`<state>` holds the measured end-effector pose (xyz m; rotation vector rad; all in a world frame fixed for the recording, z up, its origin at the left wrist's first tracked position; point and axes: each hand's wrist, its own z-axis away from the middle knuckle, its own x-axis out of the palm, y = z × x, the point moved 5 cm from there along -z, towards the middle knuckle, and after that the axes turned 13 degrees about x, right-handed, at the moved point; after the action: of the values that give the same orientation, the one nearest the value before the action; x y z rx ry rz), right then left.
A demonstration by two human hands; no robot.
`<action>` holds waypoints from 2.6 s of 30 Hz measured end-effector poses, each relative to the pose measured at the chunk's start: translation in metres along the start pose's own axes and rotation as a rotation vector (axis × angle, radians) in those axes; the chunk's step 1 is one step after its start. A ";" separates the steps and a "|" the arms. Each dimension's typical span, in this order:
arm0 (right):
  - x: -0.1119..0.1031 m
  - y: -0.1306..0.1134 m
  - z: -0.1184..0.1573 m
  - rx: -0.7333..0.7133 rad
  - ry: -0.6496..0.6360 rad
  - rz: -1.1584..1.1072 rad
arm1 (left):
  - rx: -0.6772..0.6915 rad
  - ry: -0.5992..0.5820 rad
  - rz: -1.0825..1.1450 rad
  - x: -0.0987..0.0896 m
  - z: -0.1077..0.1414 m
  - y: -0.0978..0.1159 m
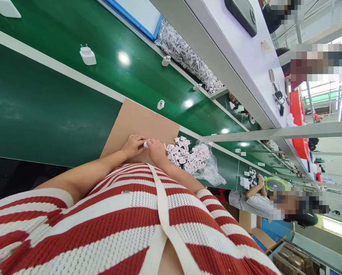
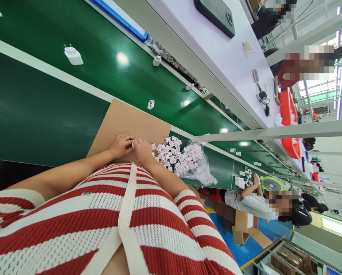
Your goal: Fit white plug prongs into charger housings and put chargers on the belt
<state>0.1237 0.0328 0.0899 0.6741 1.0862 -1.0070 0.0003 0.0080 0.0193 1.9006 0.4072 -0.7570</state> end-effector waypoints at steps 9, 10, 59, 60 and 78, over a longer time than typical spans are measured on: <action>0.002 0.009 -0.014 0.013 -0.008 -0.057 | -0.017 0.040 0.032 0.001 -0.001 -0.002; 0.004 0.011 -0.014 0.019 -0.005 -0.085 | -0.034 0.051 0.044 0.000 -0.002 -0.003; 0.025 0.064 0.033 0.463 0.070 -1.403 | -0.132 0.006 -0.111 -0.030 -0.033 -0.019; 0.025 0.064 0.033 0.451 0.064 -1.403 | -0.115 -0.010 -0.093 -0.024 -0.025 -0.013; 0.014 0.062 0.024 0.442 0.053 -1.235 | 0.005 0.080 0.009 -0.002 -0.016 -0.008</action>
<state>0.1918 0.0335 0.0837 0.3114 1.3381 -2.3412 -0.0005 0.0257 0.0199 1.9410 0.4466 -0.6783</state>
